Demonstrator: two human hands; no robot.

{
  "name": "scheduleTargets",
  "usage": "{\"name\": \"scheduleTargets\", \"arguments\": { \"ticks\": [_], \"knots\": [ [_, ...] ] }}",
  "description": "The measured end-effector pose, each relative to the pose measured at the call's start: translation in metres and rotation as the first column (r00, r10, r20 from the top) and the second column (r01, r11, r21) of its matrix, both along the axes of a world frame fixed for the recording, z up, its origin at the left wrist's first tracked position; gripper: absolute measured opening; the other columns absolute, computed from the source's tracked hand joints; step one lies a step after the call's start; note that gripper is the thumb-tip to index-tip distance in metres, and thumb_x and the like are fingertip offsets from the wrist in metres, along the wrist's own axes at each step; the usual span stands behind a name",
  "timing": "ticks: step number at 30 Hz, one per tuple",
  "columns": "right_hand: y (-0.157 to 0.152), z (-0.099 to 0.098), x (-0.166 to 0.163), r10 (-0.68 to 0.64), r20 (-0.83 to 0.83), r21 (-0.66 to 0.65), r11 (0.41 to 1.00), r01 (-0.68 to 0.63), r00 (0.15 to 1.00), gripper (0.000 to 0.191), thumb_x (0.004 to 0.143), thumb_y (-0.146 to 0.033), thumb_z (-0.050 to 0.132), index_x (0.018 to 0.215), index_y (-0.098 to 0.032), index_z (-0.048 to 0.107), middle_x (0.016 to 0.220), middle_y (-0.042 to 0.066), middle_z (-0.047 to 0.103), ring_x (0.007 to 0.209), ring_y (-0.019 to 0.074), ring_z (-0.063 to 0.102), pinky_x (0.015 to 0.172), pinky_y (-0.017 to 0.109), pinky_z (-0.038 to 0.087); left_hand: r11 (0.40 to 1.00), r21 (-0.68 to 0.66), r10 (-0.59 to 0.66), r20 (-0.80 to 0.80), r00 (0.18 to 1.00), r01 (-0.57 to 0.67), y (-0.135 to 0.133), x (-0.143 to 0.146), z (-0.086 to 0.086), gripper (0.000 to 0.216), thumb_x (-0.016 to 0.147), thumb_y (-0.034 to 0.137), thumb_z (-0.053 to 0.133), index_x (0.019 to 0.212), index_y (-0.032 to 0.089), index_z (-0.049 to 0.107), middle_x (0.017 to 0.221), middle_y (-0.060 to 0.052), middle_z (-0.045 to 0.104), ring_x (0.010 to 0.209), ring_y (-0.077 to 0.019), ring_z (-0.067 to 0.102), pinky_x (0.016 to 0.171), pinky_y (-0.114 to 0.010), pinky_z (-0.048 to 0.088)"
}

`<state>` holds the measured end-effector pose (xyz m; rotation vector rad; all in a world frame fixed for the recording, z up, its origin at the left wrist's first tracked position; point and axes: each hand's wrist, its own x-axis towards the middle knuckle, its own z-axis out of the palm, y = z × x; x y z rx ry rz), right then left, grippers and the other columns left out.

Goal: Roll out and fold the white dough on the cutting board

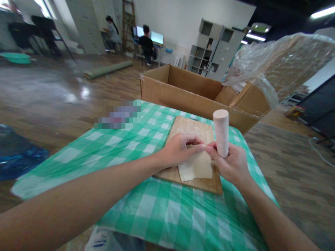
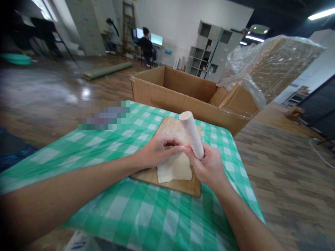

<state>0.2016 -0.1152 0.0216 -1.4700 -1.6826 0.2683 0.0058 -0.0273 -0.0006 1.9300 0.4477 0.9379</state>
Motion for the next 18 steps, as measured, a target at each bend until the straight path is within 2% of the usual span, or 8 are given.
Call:
{"name": "scheduleTargets", "arguments": {
  "ticks": [4,6,10,15,18],
  "knots": [
    [0.0030,0.0016,0.0074,-0.027,-0.017,0.045,0.999,0.027,0.999,0.019,0.091,-0.035,0.069,0.080,-0.020,0.071,0.064,-0.001,0.065,0.057,0.0154,0.058,0.052,0.027,0.044,0.992,-0.126,-0.004,-0.003,1.000,0.003,0.0021,-0.0005,0.0006,0.025,0.094,0.038,0.071,0.105,0.016,0.076,0.098,-0.006,0.077,0.087,-0.0165,0.070,0.073,-0.026,0.053],
    [0.0047,0.0013,0.0094,0.003,-0.026,0.042,0.999,-0.002,1.000,0.016,0.088,-0.036,0.073,0.083,-0.020,0.072,0.069,-0.001,0.068,0.059,0.0162,0.060,0.054,0.027,0.047,0.984,-0.174,-0.031,-0.018,0.999,0.027,0.0029,-0.0013,0.0004,0.024,0.094,0.038,0.070,0.098,0.015,0.078,0.092,-0.005,0.077,0.080,-0.0153,0.068,0.067,-0.024,0.051],
    [0.0049,0.0005,0.0090,0.053,0.000,-0.021,0.998,-0.053,0.999,0.022,0.087,-0.042,0.076,0.089,-0.020,0.078,0.078,0.002,0.075,0.067,0.0192,0.067,0.058,0.029,0.050,0.969,-0.240,-0.057,-0.021,0.998,0.050,0.0025,-0.0017,-0.0009,0.025,0.093,0.039,0.072,0.094,0.015,0.079,0.090,-0.006,0.078,0.079,-0.0152,0.069,0.065,-0.023,0.050],
    [0.0048,0.0025,0.0089,-0.037,-0.023,0.006,0.999,0.037,0.999,0.021,0.088,-0.040,0.074,0.083,-0.019,0.078,0.069,0.001,0.072,0.060,0.0172,0.063,0.052,0.027,0.046,0.934,-0.352,-0.059,0.002,0.998,0.056,0.0016,-0.0026,0.0014,0.028,0.091,0.040,0.074,0.104,0.016,0.078,0.092,-0.005,0.078,0.077,-0.0145,0.069,0.062,-0.023,0.050],
    [0.0060,0.0045,0.0105,-0.064,-0.050,0.011,0.998,0.064,0.997,0.022,0.088,-0.040,0.073,0.082,-0.019,0.077,0.069,0.001,0.071,0.060,0.0171,0.063,0.052,0.027,0.046,0.927,-0.363,-0.101,-0.005,0.995,0.092,0.0038,-0.0055,0.0026,0.026,0.092,0.040,0.073,0.090,0.014,0.078,0.080,-0.003,0.075,0.066,-0.0113,0.064,0.058,-0.021,0.047]
  ]
}}
